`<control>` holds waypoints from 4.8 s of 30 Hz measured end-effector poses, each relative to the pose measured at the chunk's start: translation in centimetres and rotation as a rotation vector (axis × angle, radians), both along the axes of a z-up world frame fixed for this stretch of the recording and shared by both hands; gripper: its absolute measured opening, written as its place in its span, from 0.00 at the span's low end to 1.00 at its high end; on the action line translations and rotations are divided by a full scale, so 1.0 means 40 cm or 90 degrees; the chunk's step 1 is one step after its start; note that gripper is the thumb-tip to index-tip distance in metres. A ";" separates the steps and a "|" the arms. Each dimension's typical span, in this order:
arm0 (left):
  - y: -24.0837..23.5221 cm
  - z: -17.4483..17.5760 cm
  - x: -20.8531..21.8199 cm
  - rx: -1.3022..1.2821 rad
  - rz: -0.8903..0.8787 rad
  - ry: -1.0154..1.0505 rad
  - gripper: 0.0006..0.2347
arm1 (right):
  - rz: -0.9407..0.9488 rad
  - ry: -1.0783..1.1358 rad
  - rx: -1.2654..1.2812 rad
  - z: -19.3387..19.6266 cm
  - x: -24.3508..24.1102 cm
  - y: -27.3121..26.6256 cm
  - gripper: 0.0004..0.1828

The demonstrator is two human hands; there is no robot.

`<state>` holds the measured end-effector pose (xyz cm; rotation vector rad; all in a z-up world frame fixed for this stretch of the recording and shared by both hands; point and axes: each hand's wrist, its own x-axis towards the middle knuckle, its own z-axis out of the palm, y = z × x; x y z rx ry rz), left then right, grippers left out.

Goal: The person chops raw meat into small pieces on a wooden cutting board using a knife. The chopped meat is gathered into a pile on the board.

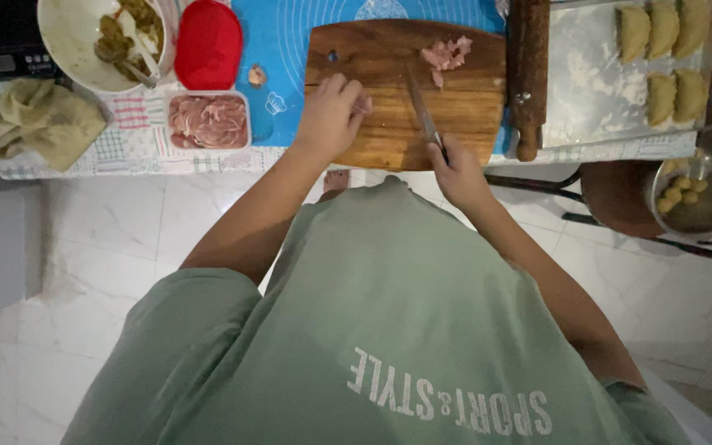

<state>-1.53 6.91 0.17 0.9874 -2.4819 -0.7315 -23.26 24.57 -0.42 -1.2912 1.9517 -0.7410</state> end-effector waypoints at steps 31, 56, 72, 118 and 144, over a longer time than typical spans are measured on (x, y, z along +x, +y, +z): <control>-0.013 -0.047 -0.062 0.128 0.079 0.120 0.05 | -0.135 -0.093 0.101 0.032 0.039 0.004 0.14; 0.031 -0.097 -0.036 0.499 0.039 0.299 0.08 | -0.171 -0.404 0.047 0.084 0.039 -0.058 0.12; 0.077 -0.082 -0.062 0.787 0.207 0.446 0.10 | -0.186 -0.365 -0.100 0.074 0.084 -0.143 0.06; 0.033 -0.080 -0.128 0.335 0.176 0.128 0.09 | -0.007 0.133 -0.057 0.086 0.127 -0.049 0.09; 0.073 -0.139 -0.121 0.003 0.065 -0.005 0.10 | 0.103 0.226 0.229 0.032 0.152 -0.005 0.13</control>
